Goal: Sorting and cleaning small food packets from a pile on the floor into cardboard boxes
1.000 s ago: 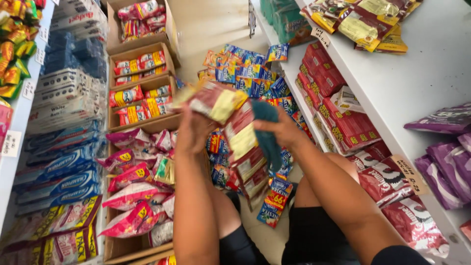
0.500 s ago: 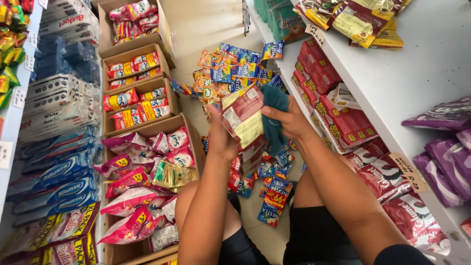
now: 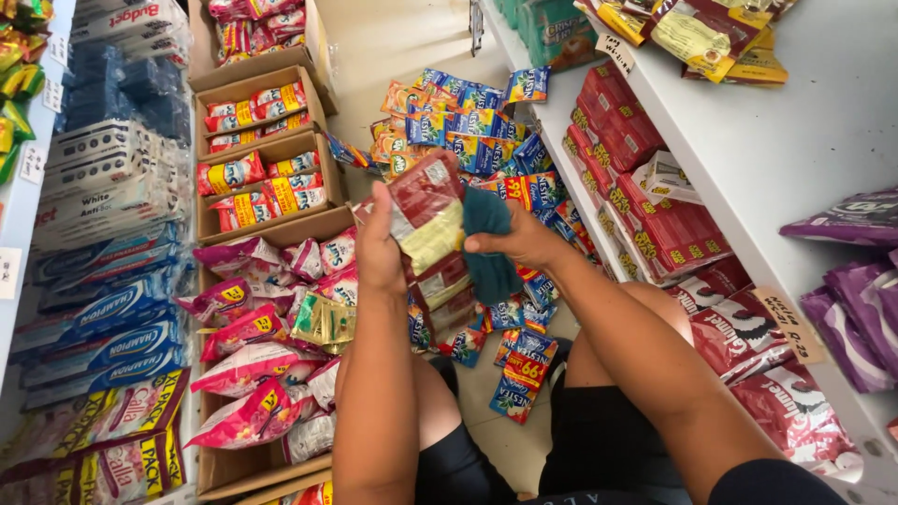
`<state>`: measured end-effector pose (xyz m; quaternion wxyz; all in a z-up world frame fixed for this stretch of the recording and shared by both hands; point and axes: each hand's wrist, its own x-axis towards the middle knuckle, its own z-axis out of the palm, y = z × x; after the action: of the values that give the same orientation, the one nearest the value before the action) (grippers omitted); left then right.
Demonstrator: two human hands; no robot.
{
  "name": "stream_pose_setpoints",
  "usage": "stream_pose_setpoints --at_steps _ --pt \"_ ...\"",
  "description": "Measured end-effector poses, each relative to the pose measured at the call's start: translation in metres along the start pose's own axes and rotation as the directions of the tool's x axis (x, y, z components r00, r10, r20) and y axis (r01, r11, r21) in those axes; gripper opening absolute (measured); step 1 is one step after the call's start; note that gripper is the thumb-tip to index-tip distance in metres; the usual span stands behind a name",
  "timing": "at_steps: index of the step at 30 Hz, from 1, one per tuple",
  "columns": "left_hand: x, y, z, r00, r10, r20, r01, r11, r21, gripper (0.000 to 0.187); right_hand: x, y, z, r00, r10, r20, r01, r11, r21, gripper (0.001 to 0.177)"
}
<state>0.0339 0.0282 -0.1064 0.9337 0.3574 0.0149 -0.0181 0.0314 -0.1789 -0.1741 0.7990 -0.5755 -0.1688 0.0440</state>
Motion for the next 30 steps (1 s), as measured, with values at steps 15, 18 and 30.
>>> stream_pose_setpoints --at_steps 15,18,30 --pt "-0.009 0.066 0.025 0.971 -0.183 0.152 0.193 0.98 -0.056 0.075 -0.003 -0.061 0.029 0.994 0.105 -0.02 -0.096 0.957 0.275 0.025" --pt "-0.005 0.039 0.016 0.86 -0.33 0.39 0.261 0.94 0.219 0.129 -0.005 -0.079 0.026 0.987 0.072 -0.145 -0.02 0.943 0.332 0.013" --pt "0.009 -0.012 -0.003 0.995 0.053 0.087 -0.064 0.99 0.122 0.026 -0.009 -0.035 0.035 0.984 0.075 -0.164 -0.037 0.974 0.224 0.03"
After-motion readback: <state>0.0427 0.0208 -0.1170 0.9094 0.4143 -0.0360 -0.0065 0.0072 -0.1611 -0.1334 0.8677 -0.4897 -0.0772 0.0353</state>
